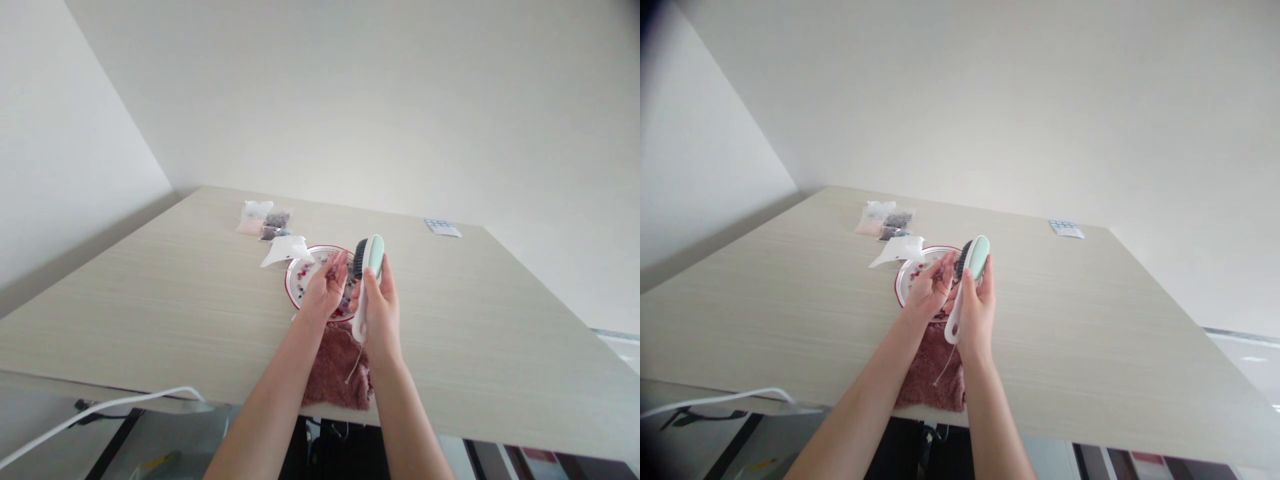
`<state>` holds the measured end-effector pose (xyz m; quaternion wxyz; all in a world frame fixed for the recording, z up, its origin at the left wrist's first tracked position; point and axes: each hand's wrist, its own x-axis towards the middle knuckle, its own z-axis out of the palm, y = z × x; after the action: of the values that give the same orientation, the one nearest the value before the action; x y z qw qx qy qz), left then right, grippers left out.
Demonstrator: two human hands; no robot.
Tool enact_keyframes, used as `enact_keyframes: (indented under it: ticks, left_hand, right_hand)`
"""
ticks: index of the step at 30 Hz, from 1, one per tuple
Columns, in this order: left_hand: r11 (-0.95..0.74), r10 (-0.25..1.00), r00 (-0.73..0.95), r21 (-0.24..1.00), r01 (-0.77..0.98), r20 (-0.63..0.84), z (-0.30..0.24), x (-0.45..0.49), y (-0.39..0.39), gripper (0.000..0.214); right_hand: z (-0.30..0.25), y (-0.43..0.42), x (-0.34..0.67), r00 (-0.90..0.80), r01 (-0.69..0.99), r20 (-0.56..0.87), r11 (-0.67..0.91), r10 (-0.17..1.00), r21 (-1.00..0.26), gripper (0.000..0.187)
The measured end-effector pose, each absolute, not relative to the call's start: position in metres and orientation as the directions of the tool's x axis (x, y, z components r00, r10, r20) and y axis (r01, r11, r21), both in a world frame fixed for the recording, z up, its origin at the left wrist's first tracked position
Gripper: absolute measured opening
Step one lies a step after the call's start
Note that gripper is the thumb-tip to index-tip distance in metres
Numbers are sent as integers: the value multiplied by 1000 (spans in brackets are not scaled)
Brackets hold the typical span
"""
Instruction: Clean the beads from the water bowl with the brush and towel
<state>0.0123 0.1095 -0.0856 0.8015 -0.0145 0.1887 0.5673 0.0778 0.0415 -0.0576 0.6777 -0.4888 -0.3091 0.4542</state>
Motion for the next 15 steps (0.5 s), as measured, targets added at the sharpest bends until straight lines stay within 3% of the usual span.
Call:
enact_keyframes:
  ticks: [5,15]
  left_hand:
    - [365,913,326,139,-920,-245,-87,8,108,48]
    - [333,937,309,150,-931,-162,-83,5,107,63]
  right_hand:
    - [-55,34,76,385,-332,-19,119,923,-936,72]
    - [-50,23,67,318,-384,-101,30,943,-923,68]
